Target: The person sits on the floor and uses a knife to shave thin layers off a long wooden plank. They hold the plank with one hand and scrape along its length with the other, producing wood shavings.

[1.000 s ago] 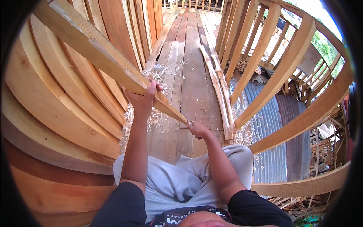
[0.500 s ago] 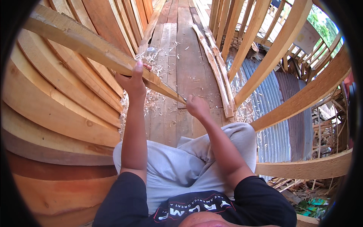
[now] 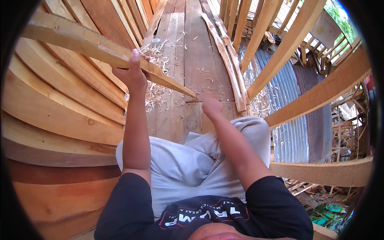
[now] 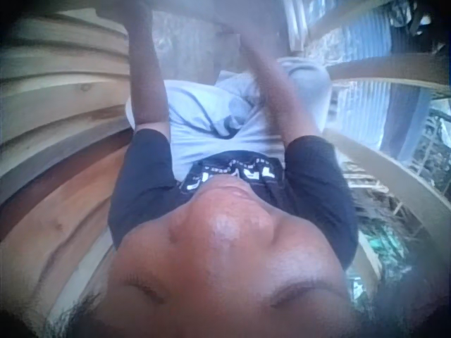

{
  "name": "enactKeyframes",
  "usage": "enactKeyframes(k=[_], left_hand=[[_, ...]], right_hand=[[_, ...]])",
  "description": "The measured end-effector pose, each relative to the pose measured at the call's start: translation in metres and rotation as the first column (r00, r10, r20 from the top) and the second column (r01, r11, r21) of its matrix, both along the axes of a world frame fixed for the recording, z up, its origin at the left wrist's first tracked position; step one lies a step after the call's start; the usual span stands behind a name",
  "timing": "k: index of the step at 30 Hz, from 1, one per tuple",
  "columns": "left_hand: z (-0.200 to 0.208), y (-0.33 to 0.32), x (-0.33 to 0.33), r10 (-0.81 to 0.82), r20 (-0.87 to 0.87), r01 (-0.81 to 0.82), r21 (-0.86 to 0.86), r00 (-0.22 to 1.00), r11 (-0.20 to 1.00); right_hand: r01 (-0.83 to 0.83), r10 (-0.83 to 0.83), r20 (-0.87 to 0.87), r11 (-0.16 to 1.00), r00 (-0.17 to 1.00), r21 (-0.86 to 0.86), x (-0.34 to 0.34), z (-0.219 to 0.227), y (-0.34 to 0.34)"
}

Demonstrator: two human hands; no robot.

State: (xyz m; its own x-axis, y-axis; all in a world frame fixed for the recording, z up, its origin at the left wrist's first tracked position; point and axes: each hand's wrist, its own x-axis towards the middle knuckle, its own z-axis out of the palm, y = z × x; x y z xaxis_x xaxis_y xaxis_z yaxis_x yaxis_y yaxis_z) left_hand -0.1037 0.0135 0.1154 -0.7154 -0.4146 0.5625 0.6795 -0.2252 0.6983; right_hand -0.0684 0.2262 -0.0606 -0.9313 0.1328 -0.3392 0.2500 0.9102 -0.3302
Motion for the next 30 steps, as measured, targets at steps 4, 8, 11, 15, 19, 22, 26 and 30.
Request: enactKeyframes(k=[4, 8, 11, 15, 19, 22, 26, 30], left_hand=[[-0.002, 0.001, -0.010, -0.047, -0.063, 0.046, -0.021, 0.997, 0.999], [-0.003, 0.005, -0.008, -0.017, -0.080, 0.015, -0.029, 0.997, 0.999], [-0.003, 0.011, -0.002, 0.015, -0.061, -0.016, -0.022, 0.998, 1.000], [-0.002, 0.011, -0.003, 0.047, -0.061, -0.047, 0.000, 0.997, 0.999], [-0.001, -0.008, 0.004, 0.113, -0.067, -0.114, -0.010, 0.991, 0.993], [-0.003, 0.023, -0.008, 0.032, -0.033, -0.031, 0.034, 0.999, 0.999], [-0.011, -0.023, 0.002, 0.099, -0.008, -0.099, -0.068, 0.995, 0.993], [0.005, 0.021, 0.001, -0.001, -0.085, 0.001, -0.009, 0.996, 1.000]], right_hand=[[-0.178, 0.178, 0.000, 0.984, 0.984, -0.024, 0.002, 0.008, 0.021], [-0.050, -0.016, -0.213, 0.952, 0.977, -0.302, -0.003, 0.063, -0.032], [0.027, -0.117, -0.181, 0.900, 0.976, -0.435, 0.006, 0.088, -0.040], [0.073, -0.173, -0.219, 0.913, 0.960, -0.402, -0.009, 0.059, -0.039], [-0.009, -0.042, -0.189, 0.966, 0.981, -0.257, 0.000, 0.039, -0.044], [0.007, -0.038, -0.162, 0.982, 0.986, -0.187, -0.009, -0.077, 0.033], [-0.052, 0.048, -0.037, 0.991, 0.998, -0.125, -0.001, -0.019, -0.022], [0.126, -0.245, -0.210, 0.880, 0.946, -0.458, -0.020, -0.088, -0.006]])
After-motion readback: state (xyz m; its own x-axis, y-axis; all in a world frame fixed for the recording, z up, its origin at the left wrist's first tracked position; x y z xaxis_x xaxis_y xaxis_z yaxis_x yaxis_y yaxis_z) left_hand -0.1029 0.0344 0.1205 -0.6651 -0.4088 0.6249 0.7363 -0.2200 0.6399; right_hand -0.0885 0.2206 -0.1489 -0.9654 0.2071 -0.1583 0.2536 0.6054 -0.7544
